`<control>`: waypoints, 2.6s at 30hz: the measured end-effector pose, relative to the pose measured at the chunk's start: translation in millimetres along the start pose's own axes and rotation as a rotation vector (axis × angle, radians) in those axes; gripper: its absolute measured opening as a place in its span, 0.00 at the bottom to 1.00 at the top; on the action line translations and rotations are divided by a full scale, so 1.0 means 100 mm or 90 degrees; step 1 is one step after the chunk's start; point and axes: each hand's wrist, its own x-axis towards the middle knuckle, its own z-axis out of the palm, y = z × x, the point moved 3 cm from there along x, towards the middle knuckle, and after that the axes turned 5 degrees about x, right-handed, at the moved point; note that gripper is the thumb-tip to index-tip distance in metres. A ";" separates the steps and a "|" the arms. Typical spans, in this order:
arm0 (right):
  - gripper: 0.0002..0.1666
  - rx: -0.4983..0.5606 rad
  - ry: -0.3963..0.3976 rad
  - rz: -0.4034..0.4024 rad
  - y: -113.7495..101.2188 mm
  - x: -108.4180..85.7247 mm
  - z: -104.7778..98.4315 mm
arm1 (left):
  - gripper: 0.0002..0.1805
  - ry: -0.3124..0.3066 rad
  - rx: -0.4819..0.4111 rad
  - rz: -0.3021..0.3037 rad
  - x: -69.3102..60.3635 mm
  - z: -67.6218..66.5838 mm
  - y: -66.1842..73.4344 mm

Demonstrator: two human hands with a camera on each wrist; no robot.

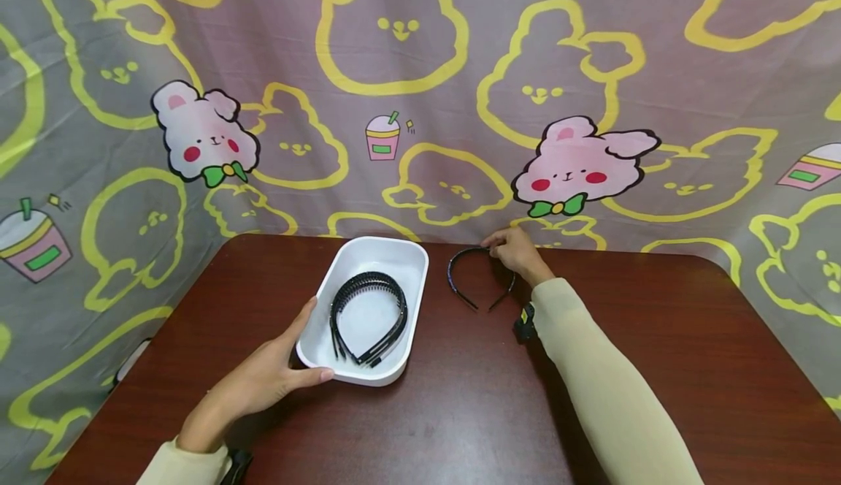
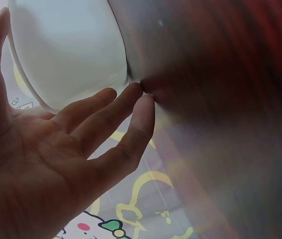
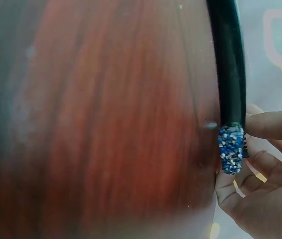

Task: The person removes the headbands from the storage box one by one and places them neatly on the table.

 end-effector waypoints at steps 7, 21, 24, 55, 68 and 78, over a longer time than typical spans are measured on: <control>0.16 -0.007 0.001 -0.004 0.00 0.00 0.00 | 0.67 0.000 0.004 0.003 0.00 0.00 0.01; 0.17 -0.016 0.002 -0.013 -0.02 0.00 0.01 | 0.68 -0.005 -0.002 0.000 0.00 0.00 0.02; 0.17 -0.022 0.007 -0.017 -0.03 0.00 0.00 | 0.68 -0.004 -0.005 -0.001 -0.01 0.00 0.02; 0.18 -0.066 -0.015 -0.077 -0.13 -0.13 -0.10 | 0.67 -0.003 0.011 0.011 -0.01 0.01 0.02; 0.24 -0.085 0.003 -0.118 -0.33 -0.29 -0.11 | 0.68 -0.011 0.008 0.000 -0.02 0.01 0.01; 0.25 -0.047 0.015 -0.163 -0.46 -0.40 -0.05 | 0.67 -0.007 0.010 0.008 -0.01 0.02 0.01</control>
